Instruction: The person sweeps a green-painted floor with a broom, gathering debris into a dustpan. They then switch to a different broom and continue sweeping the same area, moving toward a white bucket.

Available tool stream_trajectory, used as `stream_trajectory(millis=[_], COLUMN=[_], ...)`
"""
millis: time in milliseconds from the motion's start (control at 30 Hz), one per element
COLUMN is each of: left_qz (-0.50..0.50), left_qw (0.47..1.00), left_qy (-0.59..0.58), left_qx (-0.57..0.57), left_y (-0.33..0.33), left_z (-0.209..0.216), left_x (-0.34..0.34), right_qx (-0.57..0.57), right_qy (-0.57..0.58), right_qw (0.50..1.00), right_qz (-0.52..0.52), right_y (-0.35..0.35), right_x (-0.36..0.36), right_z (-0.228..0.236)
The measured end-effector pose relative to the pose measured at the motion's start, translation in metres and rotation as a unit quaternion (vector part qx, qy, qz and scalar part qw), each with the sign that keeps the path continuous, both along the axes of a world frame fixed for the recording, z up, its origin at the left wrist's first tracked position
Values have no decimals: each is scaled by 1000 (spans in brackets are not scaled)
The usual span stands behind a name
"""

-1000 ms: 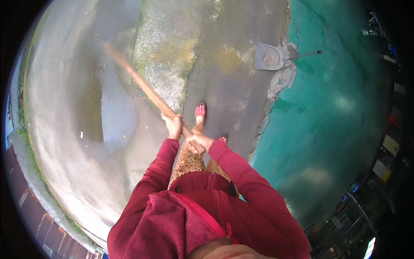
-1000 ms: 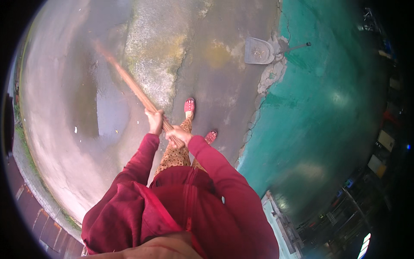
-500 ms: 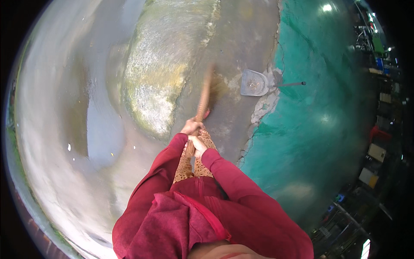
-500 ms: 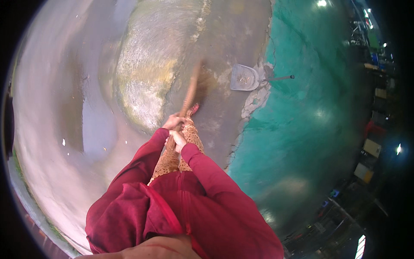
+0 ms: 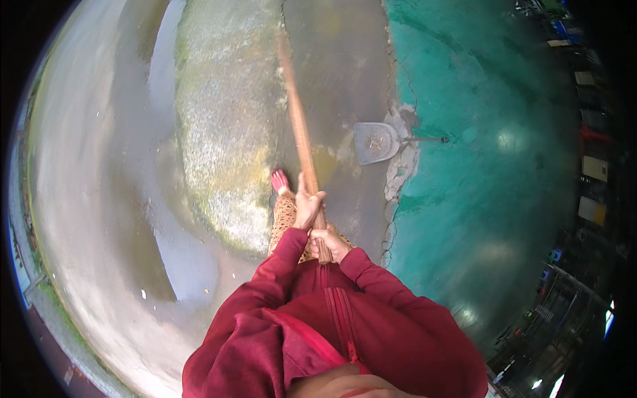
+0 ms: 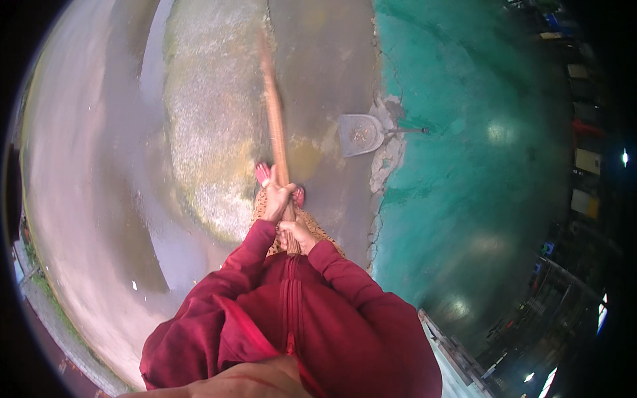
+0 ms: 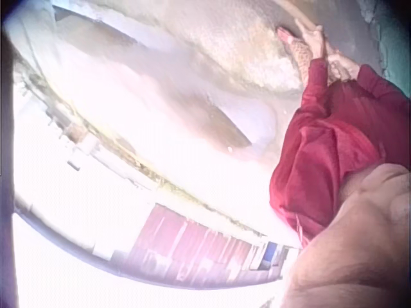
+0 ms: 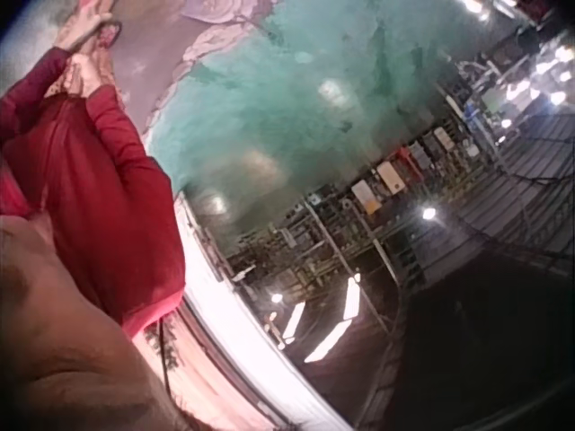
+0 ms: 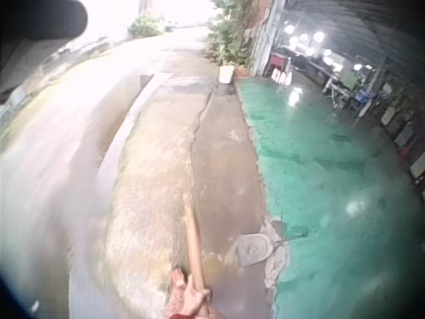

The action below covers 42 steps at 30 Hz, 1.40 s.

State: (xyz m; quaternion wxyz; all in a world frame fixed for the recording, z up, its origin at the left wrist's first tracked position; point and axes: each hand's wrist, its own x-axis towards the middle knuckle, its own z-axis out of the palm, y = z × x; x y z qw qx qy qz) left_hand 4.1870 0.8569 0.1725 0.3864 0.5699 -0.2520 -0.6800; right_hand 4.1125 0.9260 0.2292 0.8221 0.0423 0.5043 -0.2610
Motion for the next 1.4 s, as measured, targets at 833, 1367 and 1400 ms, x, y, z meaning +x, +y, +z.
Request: stream_trajectory(millis=[833,1367,1400], left_qz=[-200,-180,-182], left_qw=[967,976,971], left_qy=[138,-103,-157], left_qx=[83,74,-14], left_y=[-434,-505,-491], left_z=[1,-57,-57], left_x=[-90,-299,-308], right_qx=[-101,-30,-4], right_qy=[144,31,27], right_qw=[964,996,995], right_qz=[-199,-74,-97], right_y=[-402,-485,-488], right_x=[-46,-294,-300], right_z=[-6,-22,-1])
